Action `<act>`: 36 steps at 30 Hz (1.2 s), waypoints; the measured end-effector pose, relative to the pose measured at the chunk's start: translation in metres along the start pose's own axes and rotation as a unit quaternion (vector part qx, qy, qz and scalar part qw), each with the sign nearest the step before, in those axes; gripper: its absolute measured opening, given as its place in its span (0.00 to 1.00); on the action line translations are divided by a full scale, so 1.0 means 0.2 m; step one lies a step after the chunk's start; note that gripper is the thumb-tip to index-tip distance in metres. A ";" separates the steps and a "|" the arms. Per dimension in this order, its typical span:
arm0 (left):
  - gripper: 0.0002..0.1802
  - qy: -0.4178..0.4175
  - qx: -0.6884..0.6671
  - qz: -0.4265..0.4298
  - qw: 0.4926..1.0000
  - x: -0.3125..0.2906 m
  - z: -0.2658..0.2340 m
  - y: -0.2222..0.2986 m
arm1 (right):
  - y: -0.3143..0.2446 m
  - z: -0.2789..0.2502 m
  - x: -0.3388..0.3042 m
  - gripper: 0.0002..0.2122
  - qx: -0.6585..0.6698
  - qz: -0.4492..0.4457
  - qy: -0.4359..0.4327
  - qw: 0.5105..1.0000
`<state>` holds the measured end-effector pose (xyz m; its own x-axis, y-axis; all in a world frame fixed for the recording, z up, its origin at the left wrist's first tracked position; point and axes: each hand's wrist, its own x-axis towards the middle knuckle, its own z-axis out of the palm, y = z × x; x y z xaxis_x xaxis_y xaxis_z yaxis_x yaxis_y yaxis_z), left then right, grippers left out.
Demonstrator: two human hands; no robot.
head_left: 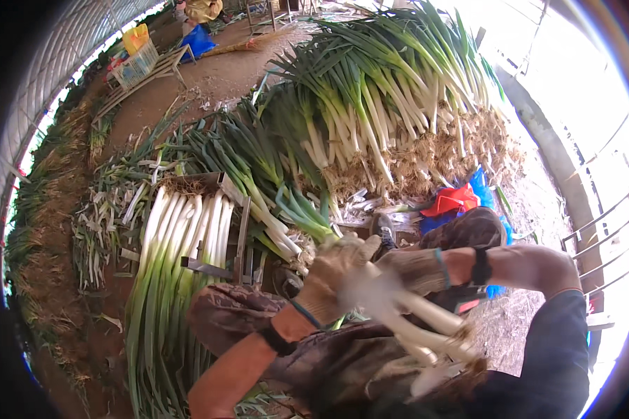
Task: The recorder is sorting, cleaning, and placing harvested leeks into a metal aligning frame in an agricultural processing shed.
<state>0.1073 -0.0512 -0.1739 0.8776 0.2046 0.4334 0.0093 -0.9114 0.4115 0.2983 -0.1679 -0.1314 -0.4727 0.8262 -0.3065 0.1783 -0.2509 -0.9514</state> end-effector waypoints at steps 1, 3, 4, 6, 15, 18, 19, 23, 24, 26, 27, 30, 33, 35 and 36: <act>0.37 0.012 -0.039 0.000 0.999 0.02 0.06 0.05 | -0.05 -0.03 -0.09 0.13 -0.020 -0.018 0.006 1.000; 0.35 0.051 -0.059 -0.023 0.997 0.04 0.00 0.07 | -0.18 -0.09 -0.14 0.17 -0.029 -0.039 0.028 0.998; 0.33 0.077 -0.078 -0.023 0.994 0.10 -0.04 0.07 | -0.25 -0.12 -0.19 0.18 -0.030 -0.037 0.060 0.997; 0.29 0.154 -0.080 -0.075 0.982 0.23 -0.16 0.07 | -0.36 -0.19 -0.24 0.22 -0.018 -0.046 0.130 0.990; 0.27 0.215 -0.119 -0.325 0.913 0.68 -0.46 0.37 | -0.38 -0.39 -0.09 0.37 -0.003 -0.336 0.347 0.876; 0.30 0.174 -0.029 -0.304 0.936 0.59 -0.18 0.34 | -0.69 -0.15 0.01 0.30 0.079 -0.384 0.492 0.777; 0.32 0.158 -0.031 -0.306 0.938 0.58 -0.14 0.37 | -0.71 -0.15 -0.01 0.28 0.035 -0.315 0.502 0.804; 0.34 0.161 -0.086 -0.310 0.933 0.56 -0.12 0.42 | -0.83 -0.19 -0.10 0.25 0.142 -0.206 0.407 0.878; 0.36 0.197 -0.111 -0.285 0.932 0.54 -0.08 0.41 | -0.81 -0.20 -0.09 0.21 0.096 -0.242 0.421 0.869; 0.40 0.274 -0.155 -0.236 0.919 0.52 -0.01 0.41 | -0.79 -0.22 -0.05 0.16 0.055 -0.293 0.435 0.849; 0.47 0.326 -0.160 -0.203 0.909 0.52 0.03 0.44 | -0.79 -0.22 -0.06 0.15 0.060 -0.307 0.442 0.841; 0.48 0.346 -0.034 -0.217 0.912 0.38 0.11 0.43 | -0.94 -0.10 -0.11 0.12 0.129 -0.267 0.488 0.821; 0.40 0.368 -0.004 -0.209 0.906 0.39 0.03 0.37 | -0.99 -0.06 -0.17 0.16 0.025 -0.358 0.466 0.809; 0.35 0.381 0.002 -0.160 0.911 0.45 -0.14 0.34 | -1.04 -0.03 -0.19 0.16 -0.041 -0.380 0.476 0.792; 0.33 0.380 0.012 -0.141 0.914 0.45 -0.24 0.31 | -1.05 -0.02 -0.17 0.16 -0.062 -0.391 0.477 0.785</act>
<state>0.1644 -0.0716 -0.0708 0.2518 0.6135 0.7484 0.2024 -0.7896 0.5792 0.2802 -0.1413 0.0796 0.3705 0.7194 0.5875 0.2666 0.5236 -0.8092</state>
